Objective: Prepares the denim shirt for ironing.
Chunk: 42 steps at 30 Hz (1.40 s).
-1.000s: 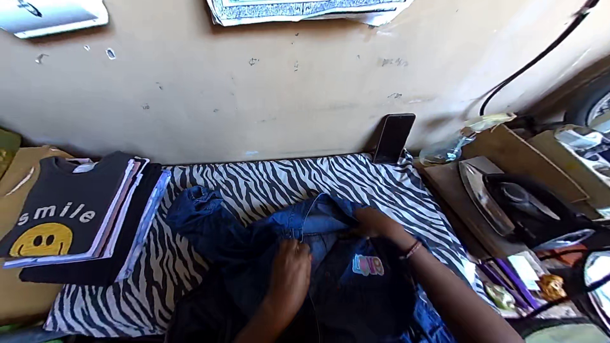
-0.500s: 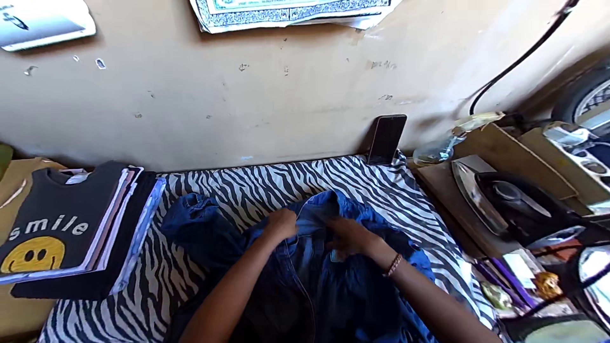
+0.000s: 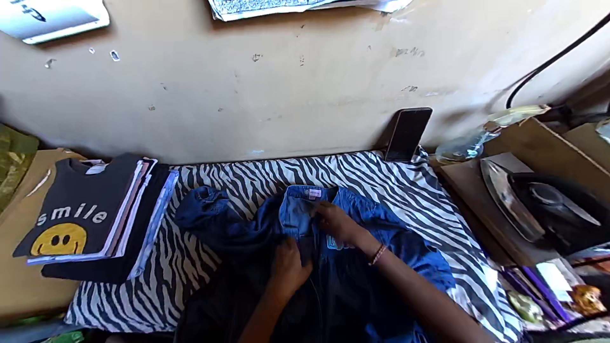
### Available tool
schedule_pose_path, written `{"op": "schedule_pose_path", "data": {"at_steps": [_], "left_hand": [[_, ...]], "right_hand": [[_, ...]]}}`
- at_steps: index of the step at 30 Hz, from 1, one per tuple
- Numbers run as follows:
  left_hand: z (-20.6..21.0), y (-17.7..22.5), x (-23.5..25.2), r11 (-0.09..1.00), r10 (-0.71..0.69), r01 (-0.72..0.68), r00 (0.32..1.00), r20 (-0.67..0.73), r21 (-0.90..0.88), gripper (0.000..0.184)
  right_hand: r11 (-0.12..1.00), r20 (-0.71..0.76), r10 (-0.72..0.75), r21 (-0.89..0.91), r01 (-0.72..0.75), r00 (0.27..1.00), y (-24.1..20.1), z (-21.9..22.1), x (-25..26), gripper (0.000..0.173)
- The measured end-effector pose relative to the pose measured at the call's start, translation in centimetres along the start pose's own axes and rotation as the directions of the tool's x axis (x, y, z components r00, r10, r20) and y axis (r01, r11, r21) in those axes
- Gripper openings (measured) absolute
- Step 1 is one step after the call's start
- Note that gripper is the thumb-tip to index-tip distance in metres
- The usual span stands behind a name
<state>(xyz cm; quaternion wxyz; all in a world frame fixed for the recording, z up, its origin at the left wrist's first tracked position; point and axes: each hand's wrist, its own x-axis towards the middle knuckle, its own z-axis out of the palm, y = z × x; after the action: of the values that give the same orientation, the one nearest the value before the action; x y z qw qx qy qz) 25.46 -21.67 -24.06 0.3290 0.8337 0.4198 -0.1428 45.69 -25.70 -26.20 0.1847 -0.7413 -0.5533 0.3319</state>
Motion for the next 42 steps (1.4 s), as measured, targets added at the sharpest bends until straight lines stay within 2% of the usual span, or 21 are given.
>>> {"op": "schedule_pose_path", "data": {"at_steps": [2,3,6,7,9,10,12,15,18,21,24,25,27,29,31,33,35,38,40,42], "left_hand": [[1.6,-0.1,0.8,0.995,-0.094,0.093,0.995,0.015,0.032,0.078],[1.7,0.2,1.0,0.992,-0.123,0.123,0.992,-0.002,0.035,0.077],[1.1,1.2,1.7,0.985,-0.170,0.171,0.984,-0.048,0.028,0.074],[0.9,1.5,2.3,0.981,-0.185,0.189,0.979,-0.082,0.035,0.073],[0.6,1.7,3.4,0.970,-0.215,0.231,0.962,-0.166,0.080,0.070],[0.6,1.6,3.8,0.965,-0.221,0.244,0.955,-0.197,0.101,0.067],[0.3,1.7,4.1,0.961,-0.226,0.250,0.956,-0.185,0.118,0.059],[0.3,1.8,3.7,0.962,-0.213,0.230,0.969,-0.122,0.146,0.065],[0.3,2.0,4.0,0.967,-0.187,0.205,0.974,-0.129,0.150,0.054],[0.4,1.3,3.9,0.990,-0.094,0.113,0.975,-0.202,0.083,0.039],[0.8,-0.5,3.9,0.991,0.039,-0.078,0.943,-0.329,-0.107,0.030],[0.8,-1.0,3.7,0.985,0.041,-0.096,0.938,-0.345,-0.146,0.030],[0.4,-1.5,2.9,0.986,-0.012,-0.040,0.950,-0.312,-0.162,0.032],[0.1,-1.9,2.2,0.983,-0.041,-0.014,0.956,-0.292,-0.184,0.030],[0.5,-2.6,2.3,0.954,-0.004,-0.098,0.940,-0.340,-0.283,0.026],[0.9,-2.9,3.1,0.880,0.026,-0.187,0.937,-0.350,-0.437,0.024],[1.3,-2.8,3.8,0.806,0.027,-0.224,0.939,-0.344,-0.549,0.024],[2.0,-2.7,4.8,0.767,0.047,-0.305,0.904,-0.425,-0.564,0.019],[2.6,-2.6,5.2,0.785,0.073,-0.354,0.868,-0.491,-0.509,0.018],[3.1,-2.4,5.3,0.807,0.087,-0.371,0.844,-0.529,-0.459,0.017]], "right_hand": [[0.987,-0.015,0.084,-0.138,-0.085,0.996,-1.5,0.2,0.0,0.038],[0.985,-0.058,0.078,-0.151,-0.086,0.995,-2.3,0.2,-0.5,0.039],[0.999,-0.241,-0.047,-0.012,0.045,0.969,-2.6,1.9,-1.8,0.027],[1.000,-0.229,-0.010,0.008,0.012,0.973,-2.4,2.7,-2.0,0.031],[0.986,-0.113,0.167,0.010,-0.167,0.979,-1.8,3.9,-2.4,0.046],[0.976,-0.107,0.219,0.026,-0.217,0.970,-1.2,4.5,-2.6,0.046],[0.971,-0.137,0.236,0.077,-0.227,0.962,-0.4,4.6,-3.1,0.042],[0.977,-0.244,0.195,0.135,-0.166,0.950,0.0,4.9,-3.7,0.040],[0.970,-0.316,0.183,-0.094,-0.223,0.931,-1.9,5.2,-3.9,0.038],[0.914,-0.249,0.254,-0.254,-0.316,0.935,-3.8,5.4,-3.7,0.032],[0.881,-0.183,0.311,-0.313,-0.355,0.933,-5.5,4.7,-3.4,0.032],[0.867,-0.149,0.345,-0.327,-0.375,0.927,-6.1,4.3,-3.3,0.033],[0.844,-0.072,0.413,-0.345,-0.411,0.908,-7.0,3.5,-2.9,0.035],[0.845,-0.037,0.425,-0.343,-0.411,0.904,-7.3,3.2,-2.5,0.036],[0.895,-0.061,0.352,-0.269,-0.355,0.934,-7.2,3.4,-2.1,0.034],[0.957,-0.063,0.270,-0.095,-0.275,0.961,-6.7,3.2,-1.5,0.030],[0.969,-0.069,0.244,0.048,-0.241,0.967,-5.7,3.4,-0.6,0.027],[0.966,-0.115,0.208,0.183,-0.185,0.971,-3.2,4.8,0.1,0.025],[0.949,-0.154,0.166,0.294,-0.115,0.974,-1.8,5.3,-0.1,0.023],[0.886,-0.163,0.131,0.462,-0.042,0.978,-0.3,5.6,-0.5,0.020]]}}
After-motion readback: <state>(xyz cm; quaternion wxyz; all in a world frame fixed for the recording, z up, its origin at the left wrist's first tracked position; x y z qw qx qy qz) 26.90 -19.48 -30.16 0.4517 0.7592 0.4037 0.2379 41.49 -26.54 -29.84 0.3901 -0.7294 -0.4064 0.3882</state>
